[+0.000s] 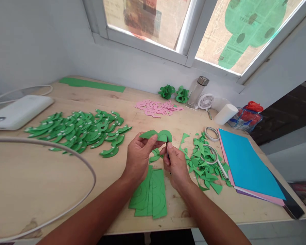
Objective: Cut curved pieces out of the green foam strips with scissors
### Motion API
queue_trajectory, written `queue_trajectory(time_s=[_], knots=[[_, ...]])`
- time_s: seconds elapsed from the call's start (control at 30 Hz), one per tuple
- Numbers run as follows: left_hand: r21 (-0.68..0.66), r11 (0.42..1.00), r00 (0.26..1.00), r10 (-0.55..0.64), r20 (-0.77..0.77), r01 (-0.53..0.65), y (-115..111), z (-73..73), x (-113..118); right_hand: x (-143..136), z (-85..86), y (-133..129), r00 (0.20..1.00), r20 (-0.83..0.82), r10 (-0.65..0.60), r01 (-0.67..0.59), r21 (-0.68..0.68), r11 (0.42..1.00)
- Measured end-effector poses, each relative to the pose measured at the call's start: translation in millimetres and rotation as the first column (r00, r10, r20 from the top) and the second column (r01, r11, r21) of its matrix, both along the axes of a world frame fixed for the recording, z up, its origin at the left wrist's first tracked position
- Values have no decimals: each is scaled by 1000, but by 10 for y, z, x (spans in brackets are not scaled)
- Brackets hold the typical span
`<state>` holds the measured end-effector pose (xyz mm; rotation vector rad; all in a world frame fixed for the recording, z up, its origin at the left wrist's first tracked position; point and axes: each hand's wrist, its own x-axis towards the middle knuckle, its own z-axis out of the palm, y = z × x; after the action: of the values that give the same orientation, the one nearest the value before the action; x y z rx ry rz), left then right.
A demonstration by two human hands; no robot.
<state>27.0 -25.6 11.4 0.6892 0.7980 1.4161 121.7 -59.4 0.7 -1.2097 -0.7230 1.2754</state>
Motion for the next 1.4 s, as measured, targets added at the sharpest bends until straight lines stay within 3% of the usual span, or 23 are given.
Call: queue_trajectory(time_s=[0.5,0.83,1.4], knots=[[-37,999,998,-39,-48,37,52,2,-64,22,-27,1,1000,7,-1,1,-10,1000],[-19,1000,996,-3,-86,1,96,-23,-98,17,-23,6,999,21,24,-23,-15,1000],[-118,992,993,-42,107,54,91,-62,-56,-3,-61,-4,995,50,90,-91,20,996]])
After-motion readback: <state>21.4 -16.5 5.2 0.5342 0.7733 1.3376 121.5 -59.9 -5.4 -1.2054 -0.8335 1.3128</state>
